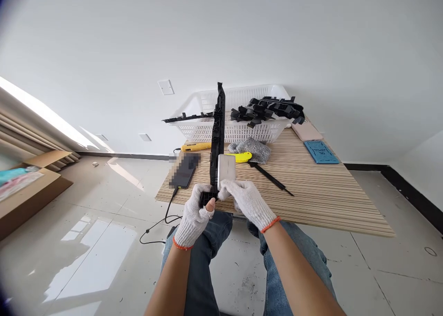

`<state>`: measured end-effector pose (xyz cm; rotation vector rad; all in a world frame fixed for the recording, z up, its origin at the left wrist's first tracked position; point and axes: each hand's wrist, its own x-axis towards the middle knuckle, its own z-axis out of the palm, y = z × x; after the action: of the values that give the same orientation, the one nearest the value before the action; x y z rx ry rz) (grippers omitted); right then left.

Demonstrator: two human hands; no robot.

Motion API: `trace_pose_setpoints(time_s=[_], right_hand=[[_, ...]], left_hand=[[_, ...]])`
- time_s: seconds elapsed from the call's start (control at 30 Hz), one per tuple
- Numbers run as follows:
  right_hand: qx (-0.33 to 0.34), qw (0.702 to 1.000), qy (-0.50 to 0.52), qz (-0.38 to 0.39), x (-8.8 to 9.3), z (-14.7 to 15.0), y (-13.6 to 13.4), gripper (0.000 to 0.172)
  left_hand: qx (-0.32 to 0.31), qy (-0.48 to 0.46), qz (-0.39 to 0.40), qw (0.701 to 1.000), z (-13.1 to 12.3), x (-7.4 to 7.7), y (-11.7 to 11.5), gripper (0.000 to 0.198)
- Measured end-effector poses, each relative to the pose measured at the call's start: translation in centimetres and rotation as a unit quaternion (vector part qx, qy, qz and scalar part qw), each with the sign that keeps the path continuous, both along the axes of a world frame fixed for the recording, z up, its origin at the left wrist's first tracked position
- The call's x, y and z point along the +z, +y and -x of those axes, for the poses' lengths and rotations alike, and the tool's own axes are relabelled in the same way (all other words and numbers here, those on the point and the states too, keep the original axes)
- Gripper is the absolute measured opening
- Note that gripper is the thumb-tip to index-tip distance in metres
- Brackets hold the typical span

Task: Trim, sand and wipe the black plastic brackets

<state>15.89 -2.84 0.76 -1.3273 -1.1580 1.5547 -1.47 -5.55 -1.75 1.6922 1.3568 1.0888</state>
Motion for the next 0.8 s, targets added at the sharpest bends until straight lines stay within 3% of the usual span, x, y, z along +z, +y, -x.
trace_pose_setpoints(time_s=[0.1,0.17,0.3,0.47,0.63,0.73,0.8], right_hand=[[0.115,0.992,-0.048,0.037,1.0,-0.8,-0.4,0.038],[0.146,0.985,-0.072,0.054,1.2,-1.1,-0.7,0.036],[0.108,0.991,-0.067,0.052,0.2,-0.8,-0.8,0.036],[0.065,0.995,-0.07,0.03,-1.5,-0.3,-0.5,0.042],[0.096,0.983,-0.155,-0.017,-0.7,-0.1,-1.2,0.049],[0.136,0.932,-0.322,-0.097,1.6,-0.2,-2.2,0.042],[0.174,0.856,-0.454,-0.177,3.7,-0.3,-2.7,0.025]], left_hand=[[0.019,-0.009,-0.004,1.0,0.0,-0.2,0.0,0.028],[0.021,-0.014,0.002,1.0,0.0,-0.2,0.0,0.027],[0.019,-0.006,0.008,1.0,-0.3,-0.1,0.1,0.027],[0.069,0.034,-0.005,0.997,-0.8,0.4,0.3,0.029],[0.069,0.034,0.047,0.996,-0.7,0.8,0.4,0.031],[0.064,0.008,0.042,0.997,-0.5,0.8,0.5,0.029],[0.056,-0.001,0.034,0.998,-0.5,0.7,0.5,0.028]])
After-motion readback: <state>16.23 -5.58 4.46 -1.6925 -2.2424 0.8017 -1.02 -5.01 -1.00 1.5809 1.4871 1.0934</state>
